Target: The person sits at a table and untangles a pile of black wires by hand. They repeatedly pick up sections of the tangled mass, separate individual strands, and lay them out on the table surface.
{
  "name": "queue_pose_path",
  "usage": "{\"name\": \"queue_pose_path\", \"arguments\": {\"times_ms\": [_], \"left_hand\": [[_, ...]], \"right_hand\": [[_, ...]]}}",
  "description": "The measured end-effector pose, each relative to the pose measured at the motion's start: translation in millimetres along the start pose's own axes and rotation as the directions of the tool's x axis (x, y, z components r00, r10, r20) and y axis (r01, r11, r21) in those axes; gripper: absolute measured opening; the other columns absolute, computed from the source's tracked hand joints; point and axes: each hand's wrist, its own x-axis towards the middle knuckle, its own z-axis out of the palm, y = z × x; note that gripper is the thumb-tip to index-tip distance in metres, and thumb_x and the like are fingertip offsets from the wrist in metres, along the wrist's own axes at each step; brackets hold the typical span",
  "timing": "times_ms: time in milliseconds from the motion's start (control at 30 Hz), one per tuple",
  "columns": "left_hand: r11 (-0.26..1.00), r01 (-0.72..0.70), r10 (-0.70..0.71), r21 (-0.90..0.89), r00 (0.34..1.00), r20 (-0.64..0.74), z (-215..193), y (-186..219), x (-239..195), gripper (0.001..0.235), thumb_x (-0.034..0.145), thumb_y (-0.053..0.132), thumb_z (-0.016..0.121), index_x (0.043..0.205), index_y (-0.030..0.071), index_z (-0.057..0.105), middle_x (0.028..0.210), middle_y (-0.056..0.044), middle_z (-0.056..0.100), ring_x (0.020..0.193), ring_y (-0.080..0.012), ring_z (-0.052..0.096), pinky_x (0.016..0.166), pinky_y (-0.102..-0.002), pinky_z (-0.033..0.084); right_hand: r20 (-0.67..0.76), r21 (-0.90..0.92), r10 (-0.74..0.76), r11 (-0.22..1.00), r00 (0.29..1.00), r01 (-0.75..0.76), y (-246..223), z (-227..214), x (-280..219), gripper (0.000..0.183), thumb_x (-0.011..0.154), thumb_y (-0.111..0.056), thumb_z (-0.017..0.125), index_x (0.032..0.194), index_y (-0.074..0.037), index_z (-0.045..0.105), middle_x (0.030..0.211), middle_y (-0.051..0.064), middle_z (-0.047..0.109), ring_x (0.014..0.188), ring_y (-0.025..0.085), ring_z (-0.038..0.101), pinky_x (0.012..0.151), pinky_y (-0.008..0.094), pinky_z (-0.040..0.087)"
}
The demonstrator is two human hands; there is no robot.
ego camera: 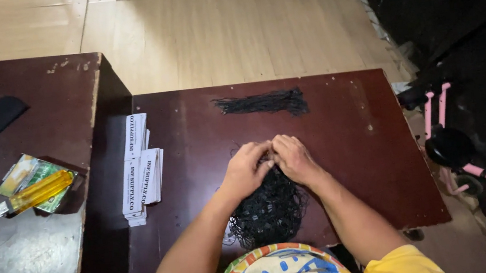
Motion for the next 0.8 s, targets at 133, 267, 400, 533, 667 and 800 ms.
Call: {"name": "queue_pose_path", "arguments": {"times_ms": [133,267,400,533,667,800], "left_hand": [[0.979,0.201,-0.196,-0.028,0.972,0.129,-6.1,2.8,2.9,0.054,0.081,0.027,0.078,0.132,0.018,0.066,0.104,-0.01,0.07,0.105,-0.0331,0.067,0.091,-0.045,0.054],[0.92,0.392,-0.382,0.017,0.882,0.275,3.3,-5.1,-0.4,0.028,0.082,0.034,0.074,0.109,0.026,0.075,0.091,-0.007,0.074,0.097,-0.0346,0.071,0.087,-0.047,0.055],[0.944,0.32,-0.288,-0.084,0.919,0.268,3.2,-8.7,-4.2,0.011,0.079,0.031,0.075,0.084,0.021,0.075,0.082,-0.007,0.072,0.093,-0.0343,0.072,0.083,-0.045,0.056],[0.878,0.355,-0.327,-0.322,0.935,0.138,-5.1,3.3,0.6,0.01,0.081,0.025,0.08,0.09,0.024,0.077,0.089,-0.003,0.07,0.093,-0.0254,0.071,0.085,-0.038,0.055],[0.672,0.339,-0.374,-0.658,0.923,0.094,-2.6,22.8,1.5,0.062,0.088,0.01,0.075,0.146,0.015,0.054,0.12,-0.014,0.069,0.097,-0.0238,0.071,0.084,-0.037,0.06],[0.513,0.416,-0.318,-0.751,0.904,0.285,30.0,-14.9,-12.1,0.071,0.086,0.004,0.078,0.15,0.001,0.047,0.085,-0.006,0.07,0.074,-0.0107,0.068,0.069,-0.023,0.058]], "right_hand": [[-0.152,0.179,0.073,0.983,0.986,-0.045,-10.2,-3.2,-2.7,0.012,0.1,-0.021,0.063,0.091,-0.014,0.061,0.078,0.005,0.058,0.075,0.032,0.065,0.069,0.04,0.053],[-0.347,0.084,0.035,0.996,0.937,-0.007,-18.0,-8.6,2.2,0.002,0.099,-0.016,0.067,0.099,-0.015,0.069,0.084,0.001,0.064,0.077,0.026,0.067,0.073,0.036,0.055],[-0.457,0.157,0.237,0.97,0.857,-0.184,-23.1,-24.1,8.3,0.016,0.096,-0.001,0.067,0.106,-0.011,0.073,0.086,0.006,0.067,0.082,0.029,0.068,0.076,0.039,0.056],[-0.49,0.222,0.228,0.966,0.842,-0.132,-28.3,-28.6,14.9,0.01,0.099,0.0,0.064,0.103,-0.007,0.07,0.085,0.009,0.067,0.079,0.029,0.068,0.074,0.039,0.056],[-0.481,0.107,0.055,0.994,0.875,-0.003,-38.6,-22.5,12.2,0.005,0.097,-0.006,0.069,0.097,-0.009,0.073,0.086,0.005,0.069,0.079,0.029,0.069,0.075,0.038,0.057],[-0.494,0.037,-0.027,0.998,0.869,0.052,-32.1,-23.2,10.3,0.004,0.097,-0.01,0.07,0.097,-0.009,0.074,0.087,0.004,0.068,0.078,0.027,0.068,0.073,0.037,0.057]]}}
